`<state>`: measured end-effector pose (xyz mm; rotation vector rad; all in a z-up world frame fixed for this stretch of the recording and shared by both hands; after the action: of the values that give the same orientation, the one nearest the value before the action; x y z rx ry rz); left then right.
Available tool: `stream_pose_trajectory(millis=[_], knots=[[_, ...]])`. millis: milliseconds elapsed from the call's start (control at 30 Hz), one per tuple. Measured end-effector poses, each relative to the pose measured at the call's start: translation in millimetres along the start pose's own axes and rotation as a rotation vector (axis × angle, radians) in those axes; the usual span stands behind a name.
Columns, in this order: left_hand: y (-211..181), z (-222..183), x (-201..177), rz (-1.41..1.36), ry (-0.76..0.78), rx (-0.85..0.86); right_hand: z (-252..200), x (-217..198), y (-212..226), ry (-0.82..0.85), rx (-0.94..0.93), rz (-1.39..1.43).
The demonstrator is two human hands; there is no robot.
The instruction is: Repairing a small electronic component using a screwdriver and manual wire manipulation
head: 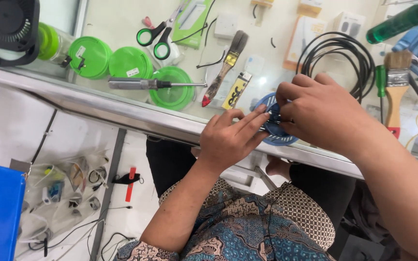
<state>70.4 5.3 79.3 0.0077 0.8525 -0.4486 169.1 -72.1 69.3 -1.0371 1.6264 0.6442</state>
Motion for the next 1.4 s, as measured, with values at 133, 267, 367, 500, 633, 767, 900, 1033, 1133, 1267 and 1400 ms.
stream_pose_trajectory(millis=[133,267,367,500,633,767,900,1033,1133,1267,1400], knots=[[1.5,-1.6,0.3,0.027,0.015,-0.011,2.3,5.0,-1.6,0.014,0.011,-0.036],[1.2,-0.9,-1.3,0.019,0.023,0.001,2.8,5.4,-1.0,0.017,0.015,-0.047],[1.5,-0.6,-1.6,0.031,0.019,0.006,2.4,7.4,-3.1,0.007,0.015,-0.034],[0.5,-0.5,-2.1,0.041,0.010,0.013,2.6,6.8,-1.6,0.037,0.027,-0.036],[0.9,-0.4,-3.0,0.036,0.006,0.003,2.2,7.9,0.7,0.036,0.017,-0.053],[0.5,-0.4,-1.9,0.030,0.010,-0.001,0.4,8.7,0.7,-0.017,0.050,-0.086],[-0.1,0.4,-1.1,0.022,0.000,0.000,-2.2,7.2,2.9,-0.061,0.071,-0.110],[-2.7,2.2,-0.5,0.002,0.001,0.020,-6.1,1.2,6.6,-0.153,0.071,-0.104],[-5.2,3.5,6.7,-0.032,0.031,0.024,-12.6,-8.5,9.1,-0.281,0.075,-0.093],[-4.7,4.2,8.7,0.029,-0.035,0.039,-11.6,12.2,16.8,-0.267,0.087,-0.020],[-6.7,2.9,10.5,0.041,-0.063,0.069,-23.4,-8.4,26.3,-0.451,0.141,0.006]])
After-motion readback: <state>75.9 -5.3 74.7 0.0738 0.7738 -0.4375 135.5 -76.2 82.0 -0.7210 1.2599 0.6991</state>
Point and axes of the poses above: each hand's wrist, its own z-axis towards the middle knuckle, its own x-axis out of the palm, y = z × x, the point moved 10 cm from there along z, towards the middle knuckle, and after that the axes turned 9 degrees about x, right-handed, at the moved point
